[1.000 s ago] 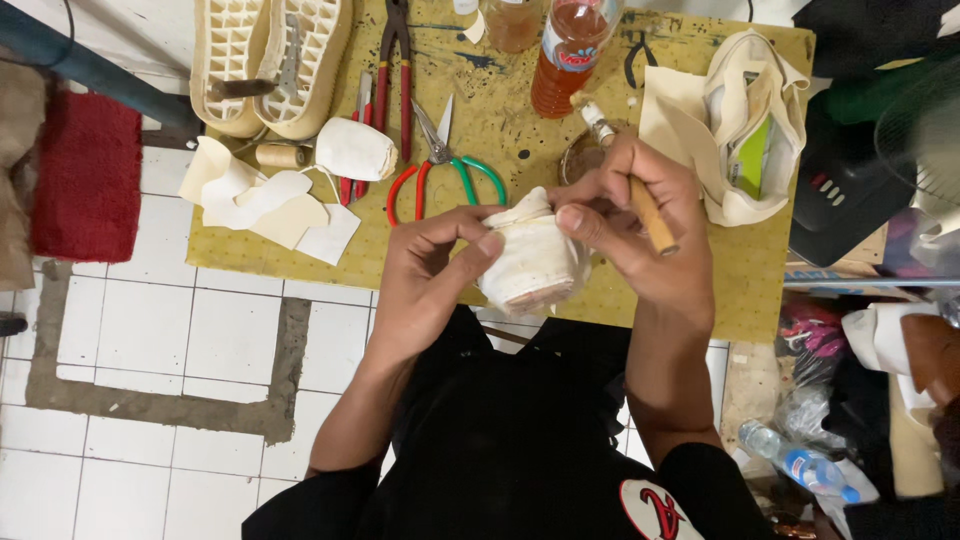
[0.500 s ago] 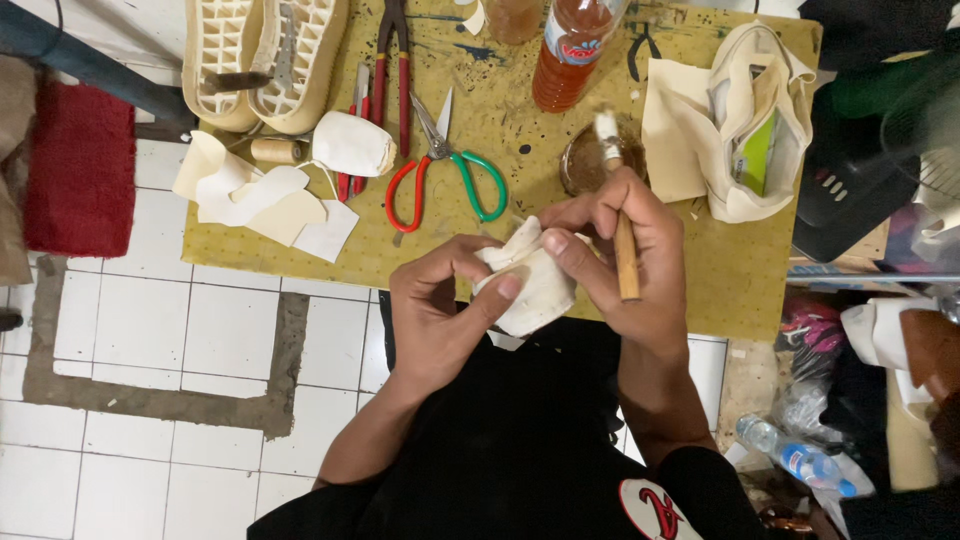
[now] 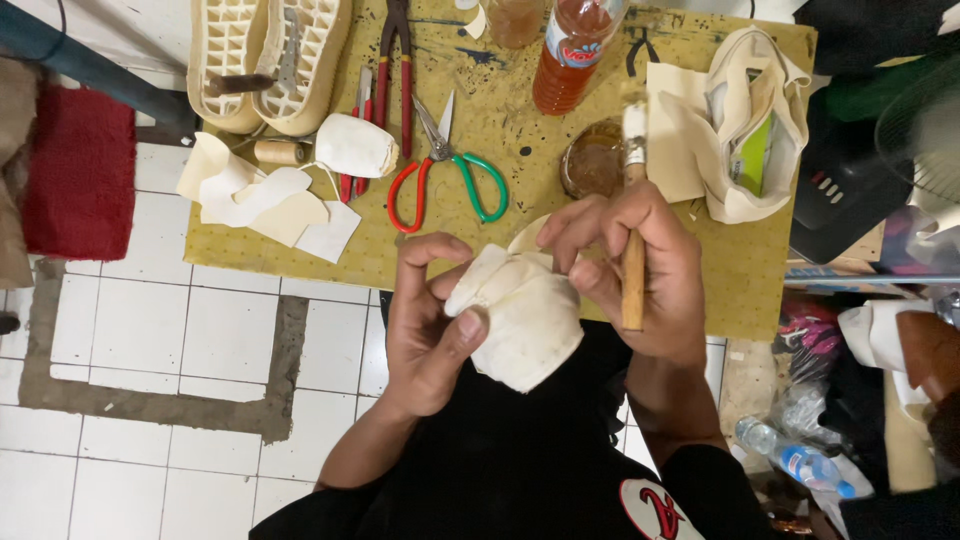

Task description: The person applies a brown adhesive to the edges of a shoe upper and a separate curved shoe part using a paintbrush. They repeatedly dip the brush into a container of glue and coat the surfaces, then set the parts aside.

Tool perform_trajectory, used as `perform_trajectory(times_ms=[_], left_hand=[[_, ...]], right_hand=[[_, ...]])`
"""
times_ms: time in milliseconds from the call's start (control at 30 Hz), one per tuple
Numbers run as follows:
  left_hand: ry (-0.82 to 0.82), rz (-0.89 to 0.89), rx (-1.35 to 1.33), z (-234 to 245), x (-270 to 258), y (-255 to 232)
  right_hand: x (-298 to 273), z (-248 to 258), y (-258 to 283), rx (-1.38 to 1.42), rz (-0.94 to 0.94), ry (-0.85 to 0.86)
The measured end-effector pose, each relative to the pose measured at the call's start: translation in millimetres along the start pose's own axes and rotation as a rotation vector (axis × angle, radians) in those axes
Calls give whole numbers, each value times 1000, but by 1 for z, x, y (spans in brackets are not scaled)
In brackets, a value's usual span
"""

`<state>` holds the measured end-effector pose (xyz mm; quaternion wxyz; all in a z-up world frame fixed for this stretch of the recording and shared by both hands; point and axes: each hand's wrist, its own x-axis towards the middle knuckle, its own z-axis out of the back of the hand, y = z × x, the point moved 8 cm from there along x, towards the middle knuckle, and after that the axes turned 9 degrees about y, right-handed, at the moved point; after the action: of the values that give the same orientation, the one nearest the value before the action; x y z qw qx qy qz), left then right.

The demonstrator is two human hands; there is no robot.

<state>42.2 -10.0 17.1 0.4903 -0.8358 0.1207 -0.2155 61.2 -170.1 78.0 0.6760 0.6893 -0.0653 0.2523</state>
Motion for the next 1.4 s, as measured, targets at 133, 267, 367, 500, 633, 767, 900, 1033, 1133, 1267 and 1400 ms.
perform_trajectory(times_ms=[133,267,367,500,633,767,900,1033,1133,1267,1400], left_hand=[[36,-13,-41,3,-5,-8],[100,-54,-180,3,-14,-6],[50,-102,-237,18,-17,-5],[44,-140,-281,24,-16,-4],[-161,-328,-118,43,-17,-14],[-438,-595,196,50,-26,-42],[-353,-591,230,34,-27,-26],[-119,-298,68,27,-21,-1],[-194,-124,-342,35,-22,16],[-312,49,-456,54,-23,40],[-438,-88,-293,88,-52,39]], right_hand=[[7,-4,-6,-22,-40,198],[12,-17,-10,15,-136,181],[17,-17,8,49,-5,245],[16,-22,5,19,38,393],[12,-6,24,-340,66,3],[-31,-14,4,-194,110,-32],[-38,-38,-28,-62,76,83],[-51,-17,-48,-101,278,-47],[-51,-27,-48,-252,224,4],[-45,-43,-45,-363,176,221],[-49,8,-61,-244,124,169]])
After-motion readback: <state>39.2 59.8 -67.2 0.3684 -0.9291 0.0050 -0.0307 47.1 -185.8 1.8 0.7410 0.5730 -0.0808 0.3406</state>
